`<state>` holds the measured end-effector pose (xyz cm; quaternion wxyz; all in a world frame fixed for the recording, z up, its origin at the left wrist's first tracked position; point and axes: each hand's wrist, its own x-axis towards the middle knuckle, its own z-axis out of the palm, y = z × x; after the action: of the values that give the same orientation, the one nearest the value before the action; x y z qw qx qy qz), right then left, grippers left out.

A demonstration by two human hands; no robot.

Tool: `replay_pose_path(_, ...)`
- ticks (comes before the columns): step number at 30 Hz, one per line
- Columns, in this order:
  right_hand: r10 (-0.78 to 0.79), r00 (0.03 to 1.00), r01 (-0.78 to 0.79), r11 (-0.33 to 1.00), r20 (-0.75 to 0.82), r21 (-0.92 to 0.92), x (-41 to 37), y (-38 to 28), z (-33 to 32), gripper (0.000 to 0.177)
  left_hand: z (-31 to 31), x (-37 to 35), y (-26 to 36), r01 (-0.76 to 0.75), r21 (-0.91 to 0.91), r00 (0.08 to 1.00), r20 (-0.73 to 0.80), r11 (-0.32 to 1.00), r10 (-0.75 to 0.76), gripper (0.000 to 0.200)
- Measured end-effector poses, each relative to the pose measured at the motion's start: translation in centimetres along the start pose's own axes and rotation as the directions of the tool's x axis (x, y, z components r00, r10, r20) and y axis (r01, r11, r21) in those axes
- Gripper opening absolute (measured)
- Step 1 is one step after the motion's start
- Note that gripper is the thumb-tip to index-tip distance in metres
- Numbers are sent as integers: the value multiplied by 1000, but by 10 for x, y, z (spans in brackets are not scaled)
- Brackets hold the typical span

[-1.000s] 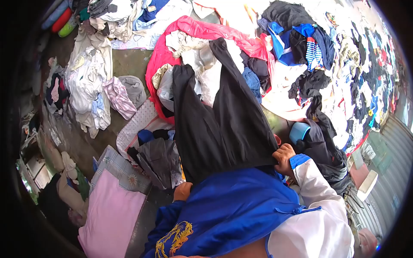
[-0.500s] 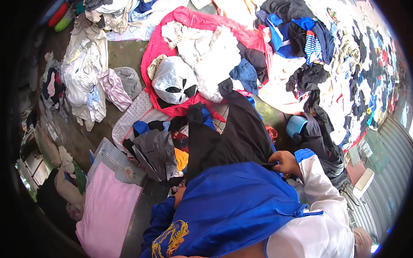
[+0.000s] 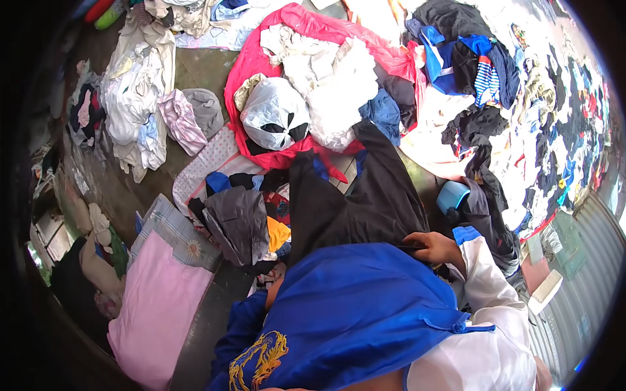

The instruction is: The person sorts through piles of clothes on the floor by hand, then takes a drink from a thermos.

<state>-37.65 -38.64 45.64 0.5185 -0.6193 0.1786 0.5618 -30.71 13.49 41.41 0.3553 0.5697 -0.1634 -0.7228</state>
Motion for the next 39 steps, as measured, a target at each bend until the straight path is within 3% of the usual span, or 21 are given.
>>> replay_pose_path(2, -82, 996, 80, 991, -17, -104, -1, 4, 1, 54, 14, 2, -24, -46, 88, 999, 8, 995, 46, 37)
replay_pose_path(4, -263, 961, 233, 936, -84, -264, 4, 27, 9, 57, 8, -3, -9, 30, 53, 999, -40, 998, -28, 42)
replay_pose_path(5, -278, 955, 245, 934, -99, -261, 5, 29, 12, 58, 4, -6, 3, 66, 34, 996, -60, 997, -64, 45)
replay_pose_path(7, -308, 942, 268, 928, -131, -258, 6, 26, 15, 59, 1, -6, 35, -39, -148, 986, -163, 988, 14, 52)
replay_pose_path(9, -218, 967, 168, 933, -130, -317, 10, 26, 14, 58, 7, -6, 38, -66, -93, 959, -281, 993, 38, 58)
replay_pose_path(10, -171, 977, 117, 931, -130, -345, 11, 26, 14, 57, 17, -5, 24, -25, 47, 939, -343, 999, 39, 60)
replay_pose_path(13, 38, 964, -116, 950, -262, -289, 4, -27, 0, 54, 25, 2, -20, 59, 223, 963, -268, 973, 3, 61)
replay_pose_path(14, -31, 946, -74, 948, -322, -311, 5, -27, 1, 44, 26, 2, -29, 69, 228, 967, -255, 971, -8, 60)
replay_pose_path(17, 24, 972, -150, 833, -236, -533, 12, -12, 2, 32, 25, 9, -36, 76, 185, 971, -235, 980, -31, 58)
replay_pose_path(18, 86, 990, -132, 851, -114, -508, 16, 1, 2, 25, 24, 12, -37, 75, 172, 973, -230, 982, -34, 57)
replay_pose_path(21, -191, 970, 142, 947, -151, -287, 15, 32, 19, 30, 21, 18, -38, 69, 141, 976, -215, 988, -38, 55)
replay_pose_path(22, -246, 953, 178, 928, -178, -329, 15, 31, 22, 55, 21, 21, -38, 68, 130, 978, -204, 989, -40, 54)
replay_pose_path(24, -173, 974, 149, 975, -143, -166, 14, 28, 22, 73, 24, 22, -39, 69, 122, 981, -191, 990, -45, 53)
replay_pose_path(26, -163, 981, 149, 981, -104, -125, 19, 24, 21, 87, 23, 22, -41, 71, 125, 983, -178, 990, -48, 51)
replay_pose_path(28, -197, 979, 181, 962, -59, -203, 24, 27, 22, 97, 23, 23, -42, 75, 127, 984, -167, 989, -53, 50)
replay_pose_path(31, 96, 995, -94, 993, 14, -68, 22, 10, 12, 99, 21, 26, -43, 82, 121, 986, -156, 989, -63, 48)
replay_pose_path(37, 31, 996, -50, 968, -79, -245, 23, 16, 17, 86, 18, 32, -48, 84, 128, 987, -144, 988, -65, 44)
replay_pose_path(39, 116, 993, -120, 962, -31, -244, 20, 12, 13, 79, 19, 31, -49, 85, 136, 987, -147, 987, -65, 42)
